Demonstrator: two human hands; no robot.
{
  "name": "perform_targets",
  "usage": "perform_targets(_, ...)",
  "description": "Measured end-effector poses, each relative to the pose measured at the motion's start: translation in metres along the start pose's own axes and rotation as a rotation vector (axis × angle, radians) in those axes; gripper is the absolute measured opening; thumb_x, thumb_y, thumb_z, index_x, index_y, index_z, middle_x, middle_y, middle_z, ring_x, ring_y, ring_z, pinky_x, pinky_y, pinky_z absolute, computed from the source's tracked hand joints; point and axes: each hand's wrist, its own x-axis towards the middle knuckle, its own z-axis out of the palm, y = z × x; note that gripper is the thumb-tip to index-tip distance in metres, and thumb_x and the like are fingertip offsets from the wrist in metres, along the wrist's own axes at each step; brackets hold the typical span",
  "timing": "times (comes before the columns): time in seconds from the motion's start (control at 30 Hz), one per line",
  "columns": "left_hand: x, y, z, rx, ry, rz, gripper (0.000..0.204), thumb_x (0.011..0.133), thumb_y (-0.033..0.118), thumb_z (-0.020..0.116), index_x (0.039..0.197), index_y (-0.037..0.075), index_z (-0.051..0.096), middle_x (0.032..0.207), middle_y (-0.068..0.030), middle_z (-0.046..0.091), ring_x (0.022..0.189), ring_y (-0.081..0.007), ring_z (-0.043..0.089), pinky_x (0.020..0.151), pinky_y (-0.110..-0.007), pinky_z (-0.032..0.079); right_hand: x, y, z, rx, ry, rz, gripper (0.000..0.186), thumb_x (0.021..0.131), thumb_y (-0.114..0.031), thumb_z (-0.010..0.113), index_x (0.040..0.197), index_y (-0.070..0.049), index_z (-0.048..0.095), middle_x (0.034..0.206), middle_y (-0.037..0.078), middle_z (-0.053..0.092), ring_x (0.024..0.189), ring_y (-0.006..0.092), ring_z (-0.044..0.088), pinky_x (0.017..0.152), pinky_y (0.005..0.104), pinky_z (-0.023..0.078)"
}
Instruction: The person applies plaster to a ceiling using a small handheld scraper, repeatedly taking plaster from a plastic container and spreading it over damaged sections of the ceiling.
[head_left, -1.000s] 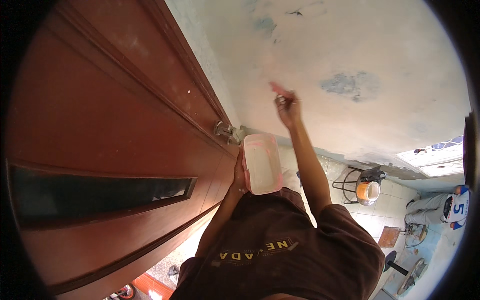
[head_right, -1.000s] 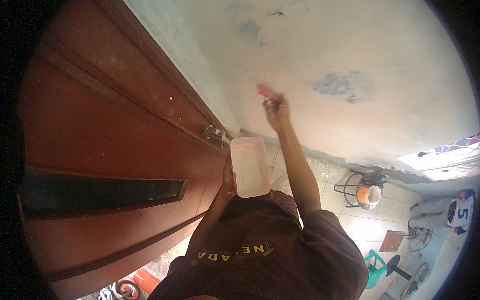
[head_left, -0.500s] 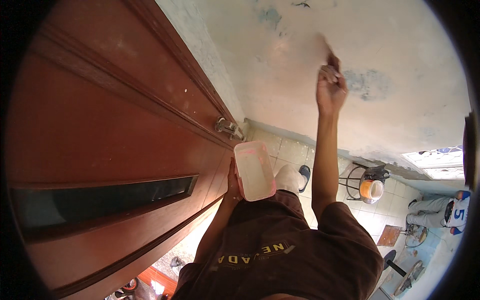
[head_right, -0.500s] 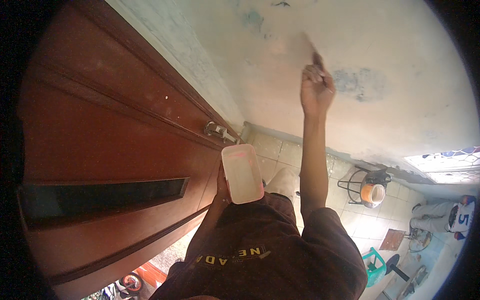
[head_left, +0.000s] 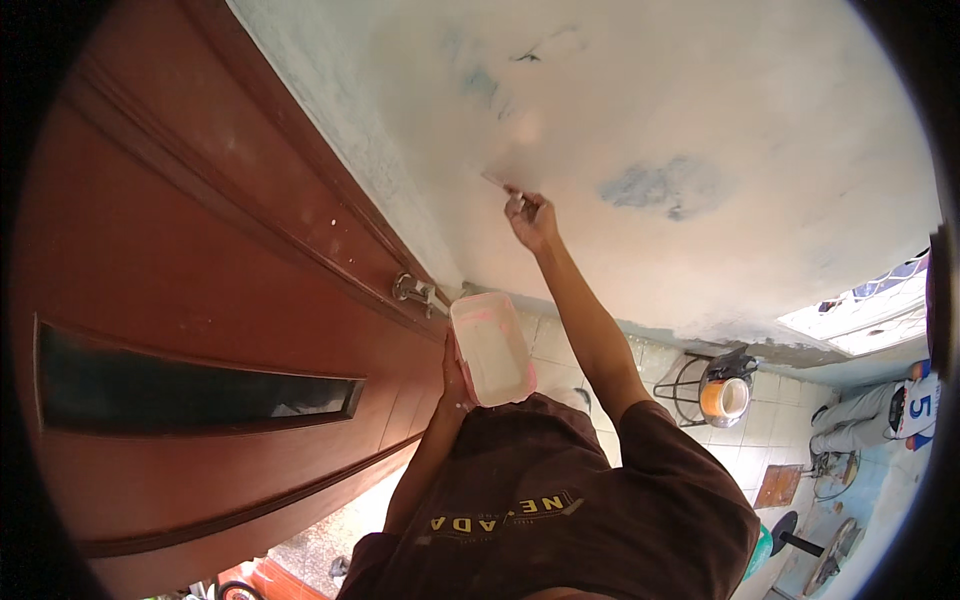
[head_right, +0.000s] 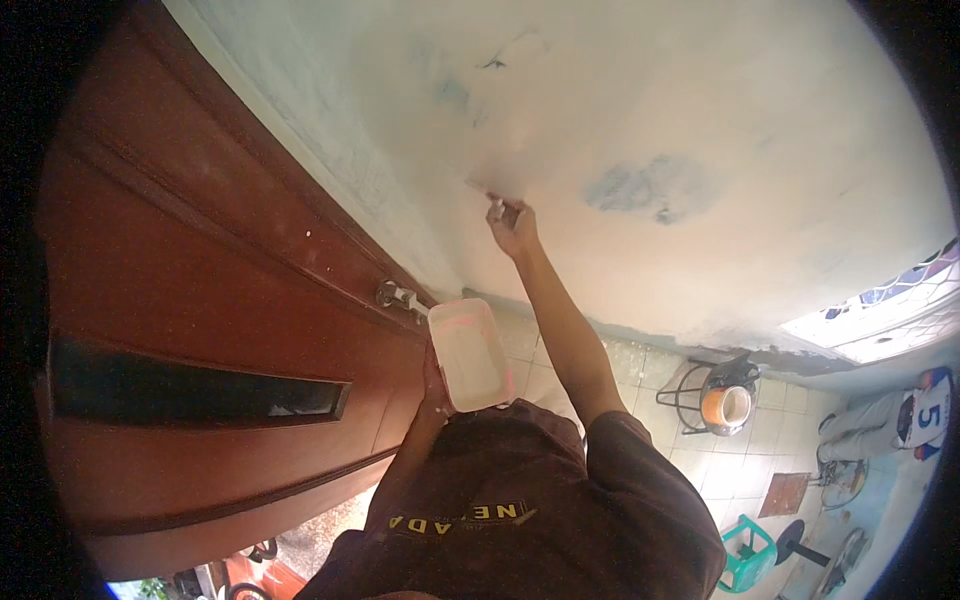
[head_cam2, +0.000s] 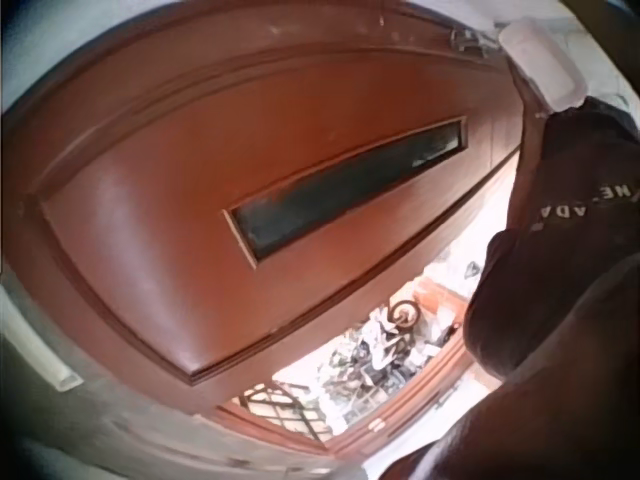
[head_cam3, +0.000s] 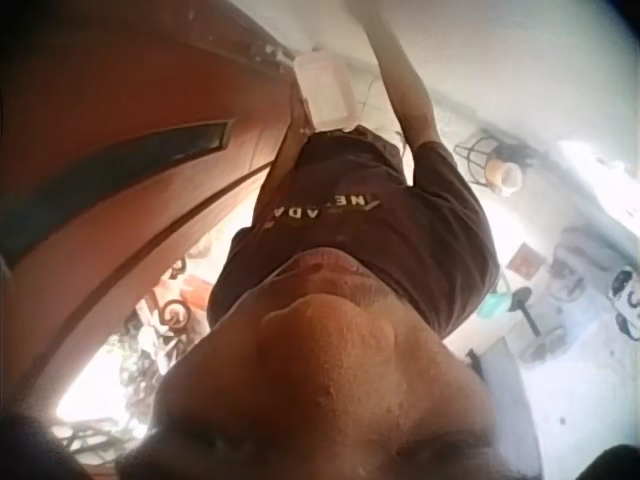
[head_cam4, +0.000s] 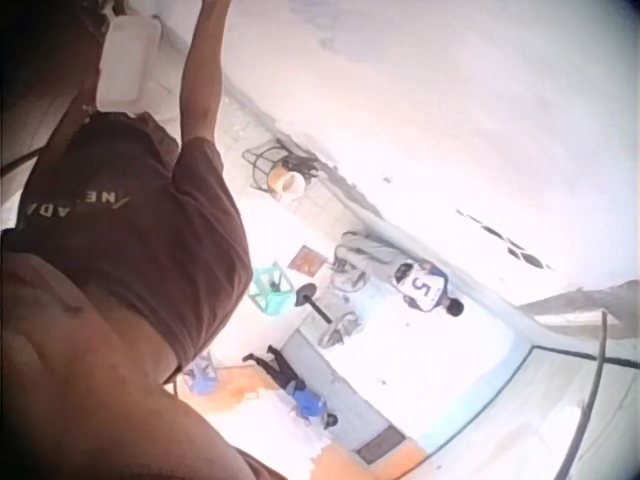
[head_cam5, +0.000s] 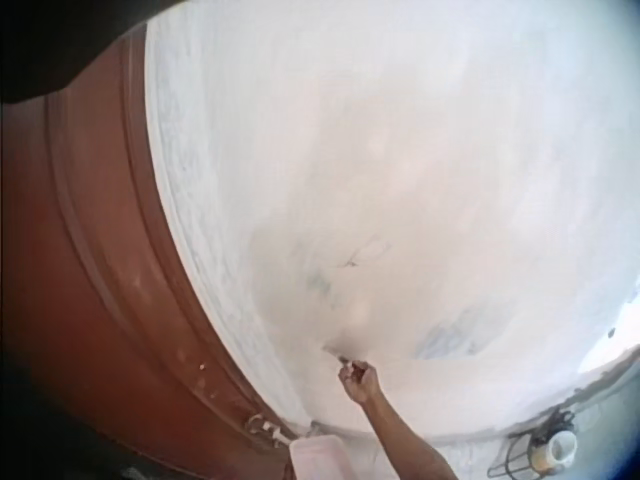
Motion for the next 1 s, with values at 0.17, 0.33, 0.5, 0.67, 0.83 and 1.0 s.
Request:
perform_targets(0.17,0.006,-0.020,0.041,0.007,-0.102,0.055,0.070,0.096,0.066,0.037,0.144,0.014,0.044,0.131,-0.0108,0.060,0.114,-0.0296,0.063,0.092,-0.053,0.056,-0.080,-0.069,0.153,0.330,-0.389,0.013,0.046,0.092,-0.004,0.039,0.134,0.013,0.046,0.124,0.023,0.057,0.079,0.0205,0.052,0.068,0.0300,0.045)
perform_targets(0.33,0.011,-0.053,0.067,-0.059,-0.158,-0.015,0.071,0.095,0.066,0.040,0.144,0.015,0.043,0.132,-0.0101,0.059,0.115,-0.0297,0.063,0.089,-0.052,0.057,-0.200,-0.186,0.237,0.506,-0.773,-0.196,0.010,0.094,-0.002,0.040,0.085,-0.006,0.042,0.077,0.003,0.037,0.070,0.0168,0.037,0.066,0.0324,0.037)
perform_targets(0.5,0.022,-0.076,0.070,-0.014,-0.100,0.056,0.075,0.093,0.069,0.042,0.145,0.015,0.042,0.134,-0.0104,0.057,0.116,-0.0306,0.062,0.090,-0.058,0.056,-0.233,-0.200,0.182,0.312,-0.775,-0.271,0.045,0.093,-0.001,0.047,0.136,0.012,0.040,0.087,0.008,0.054,0.078,0.0174,0.051,0.074,0.0310,0.048)
perform_targets(0.67,0.039,-0.102,0.053,-0.014,-0.096,0.033,0.073,0.095,0.068,0.038,0.145,0.015,0.042,0.135,-0.0120,0.056,0.121,-0.0320,0.059,0.096,-0.057,0.052,-0.148,-0.127,0.037,0.158,-0.264,0.206,0.049,0.090,-0.005,0.053,0.132,0.017,0.043,0.089,0.010,0.058,0.077,0.0163,0.056,0.071,0.0257,0.050)
perform_targets(0.83,0.049,-0.124,0.078,-0.051,0.009,0.049,0.069,0.093,0.068,0.043,0.138,0.016,0.048,0.123,-0.0089,0.063,0.110,-0.0330,0.065,0.084,-0.061,0.057,-0.111,-0.161,0.055,0.089,-0.220,0.050,0.048,0.093,-0.004,0.048,0.135,0.018,0.040,0.110,0.020,0.059,0.080,0.0175,0.057,0.072,0.0246,0.051)
perform_targets(1.0,0.044,-0.145,0.072,-0.053,-0.064,0.070,0.075,0.096,0.070,0.036,0.147,0.015,0.040,0.138,-0.0126,0.053,0.126,-0.0337,0.055,0.100,-0.058,0.049,-0.210,-0.275,0.224,0.254,-0.602,-0.020,0.045,0.098,-0.002,0.037,0.139,0.015,0.040,0.133,0.026,0.052,0.094,0.0210,0.057,0.072,0.0312,0.050)
